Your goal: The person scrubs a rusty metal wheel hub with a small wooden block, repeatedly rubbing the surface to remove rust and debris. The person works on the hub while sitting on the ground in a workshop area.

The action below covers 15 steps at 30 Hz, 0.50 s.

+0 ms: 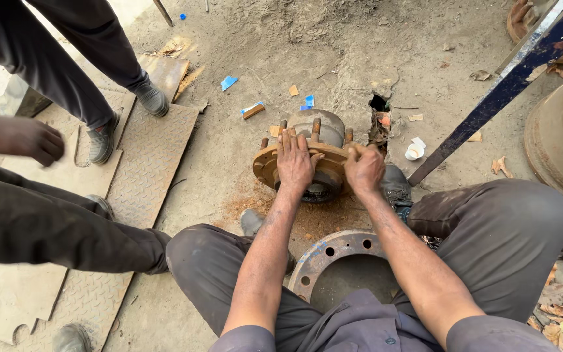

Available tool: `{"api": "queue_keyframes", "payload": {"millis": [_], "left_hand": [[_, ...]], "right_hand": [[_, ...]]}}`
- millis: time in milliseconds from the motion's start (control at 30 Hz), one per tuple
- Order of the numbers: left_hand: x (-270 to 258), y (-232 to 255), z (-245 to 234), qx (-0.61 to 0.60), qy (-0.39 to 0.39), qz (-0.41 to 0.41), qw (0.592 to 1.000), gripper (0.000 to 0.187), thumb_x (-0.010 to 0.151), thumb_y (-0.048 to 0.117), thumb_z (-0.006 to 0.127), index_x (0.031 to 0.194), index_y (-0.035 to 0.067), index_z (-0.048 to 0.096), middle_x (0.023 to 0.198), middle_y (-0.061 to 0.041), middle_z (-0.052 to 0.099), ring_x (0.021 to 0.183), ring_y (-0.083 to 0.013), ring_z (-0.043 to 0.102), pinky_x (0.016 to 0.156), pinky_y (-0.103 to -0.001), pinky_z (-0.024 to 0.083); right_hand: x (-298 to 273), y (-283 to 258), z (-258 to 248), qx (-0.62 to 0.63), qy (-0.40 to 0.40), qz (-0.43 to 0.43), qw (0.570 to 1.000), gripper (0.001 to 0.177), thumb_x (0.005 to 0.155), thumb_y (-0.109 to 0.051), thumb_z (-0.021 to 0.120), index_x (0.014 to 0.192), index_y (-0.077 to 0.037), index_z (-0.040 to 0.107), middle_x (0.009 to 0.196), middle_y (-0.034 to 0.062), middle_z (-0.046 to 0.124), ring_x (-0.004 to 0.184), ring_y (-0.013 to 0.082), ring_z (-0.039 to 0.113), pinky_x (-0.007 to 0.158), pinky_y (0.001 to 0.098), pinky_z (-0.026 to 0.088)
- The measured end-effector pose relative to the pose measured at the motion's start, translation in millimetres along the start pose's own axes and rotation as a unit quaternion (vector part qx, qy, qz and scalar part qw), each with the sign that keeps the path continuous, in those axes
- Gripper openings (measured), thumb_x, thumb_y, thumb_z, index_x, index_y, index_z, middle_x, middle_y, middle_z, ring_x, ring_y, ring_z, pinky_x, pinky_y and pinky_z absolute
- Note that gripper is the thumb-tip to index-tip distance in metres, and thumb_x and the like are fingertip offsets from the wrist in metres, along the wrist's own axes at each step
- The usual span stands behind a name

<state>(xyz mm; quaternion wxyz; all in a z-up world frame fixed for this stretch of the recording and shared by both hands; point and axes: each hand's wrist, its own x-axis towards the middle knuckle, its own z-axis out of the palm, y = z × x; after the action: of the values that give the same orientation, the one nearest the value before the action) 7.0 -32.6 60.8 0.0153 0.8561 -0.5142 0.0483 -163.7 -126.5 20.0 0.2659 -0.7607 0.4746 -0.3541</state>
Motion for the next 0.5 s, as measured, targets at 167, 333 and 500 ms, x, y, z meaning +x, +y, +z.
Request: {"api": "queue_keyframes", "payload": {"millis": [167, 333, 500], "left_hand": [[-8, -1, -5, -0.06, -0.005, -0.003, 0.998, 0.083, 0.099, 0.066, 0.048, 0.147, -0.002, 0.037, 0.158, -0.03, 0.034, 0.152, -0.0439, 0.026, 0.126, -0.058, 0.017], [-2, -4, -1, -0.088, 0.001, 0.005, 0.996, 0.074, 0.098, 0.057, 0.059, 0.141, -0.001, 0.04, 0.152, -0.029, 0.039, 0.147, -0.0432, 0.032, 0.124, -0.059, 0.021], [-2, -3, 2, -0.055, 0.015, 0.004, 0.998, 0.046, 0.102, 0.033, 0.068, 0.129, 0.002, 0.049, 0.138, -0.026, 0.053, 0.143, -0.0426, 0.043, 0.126, -0.059, 0.028]], "right_hand": [[-2, 0, 7, -0.001, 0.027, 0.026, 0.999, 0.02, 0.101, -0.021, 0.075, 0.114, -0.007, 0.08, 0.082, 0.0084, 0.071, 0.064, 0.0157, 0.055, 0.057, 0.0301, 0.043], [8, 14, -14, 0.033, -0.006, 0.253, 0.967, 0.014, 0.094, -0.024, 0.078, 0.099, -0.012, 0.083, 0.078, -0.0004, 0.077, 0.055, 0.0067, 0.054, 0.057, 0.0287, 0.043], [-3, -17, -17, 0.041, 0.036, 0.026, 0.998, 0.018, 0.098, -0.022, 0.073, 0.108, -0.01, 0.082, 0.091, 0.0106, 0.078, 0.073, 0.0228, 0.067, 0.066, 0.0402, 0.052]]}}
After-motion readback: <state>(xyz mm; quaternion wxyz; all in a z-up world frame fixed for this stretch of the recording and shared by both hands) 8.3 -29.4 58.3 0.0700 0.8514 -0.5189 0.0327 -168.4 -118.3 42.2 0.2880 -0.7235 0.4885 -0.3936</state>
